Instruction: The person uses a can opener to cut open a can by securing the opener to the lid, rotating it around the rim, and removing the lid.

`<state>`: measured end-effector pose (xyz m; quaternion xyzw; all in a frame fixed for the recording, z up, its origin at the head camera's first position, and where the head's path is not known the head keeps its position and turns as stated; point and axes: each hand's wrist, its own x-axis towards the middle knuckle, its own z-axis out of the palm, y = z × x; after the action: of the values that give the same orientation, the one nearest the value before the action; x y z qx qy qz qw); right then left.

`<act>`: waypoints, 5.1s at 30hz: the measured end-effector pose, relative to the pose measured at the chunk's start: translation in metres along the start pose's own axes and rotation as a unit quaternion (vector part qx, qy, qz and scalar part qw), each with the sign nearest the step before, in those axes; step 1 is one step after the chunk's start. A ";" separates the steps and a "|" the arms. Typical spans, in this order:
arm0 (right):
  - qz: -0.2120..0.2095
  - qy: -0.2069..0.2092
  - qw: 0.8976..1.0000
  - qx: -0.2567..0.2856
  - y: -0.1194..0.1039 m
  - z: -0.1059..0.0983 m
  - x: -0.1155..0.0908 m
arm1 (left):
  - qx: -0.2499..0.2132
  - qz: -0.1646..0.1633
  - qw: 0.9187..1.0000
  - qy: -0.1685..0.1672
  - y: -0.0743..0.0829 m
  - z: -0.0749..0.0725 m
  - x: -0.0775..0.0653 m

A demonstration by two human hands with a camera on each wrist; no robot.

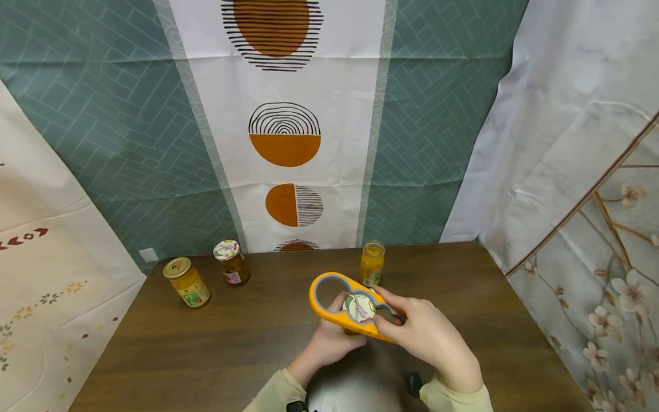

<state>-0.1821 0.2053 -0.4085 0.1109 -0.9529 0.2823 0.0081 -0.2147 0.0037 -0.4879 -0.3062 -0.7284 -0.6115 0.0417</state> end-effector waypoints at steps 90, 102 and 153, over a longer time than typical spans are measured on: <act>-0.038 0.127 0.988 -0.072 -0.026 0.019 -0.003 | -0.039 -0.092 0.995 0.027 0.007 -0.010 0.000; -0.031 0.111 0.991 -0.069 -0.025 0.016 -0.001 | -0.054 -0.091 0.994 0.017 0.006 -0.011 0.002; -0.081 0.167 0.978 -0.094 -0.023 0.021 0.007 | -0.011 -0.061 0.998 -0.005 -0.028 -0.022 0.003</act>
<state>-0.1830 0.1742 -0.4130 0.1377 -0.9484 0.2042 0.2000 -0.2380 -0.0167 -0.5054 -0.2647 -0.7391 -0.6194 -0.0034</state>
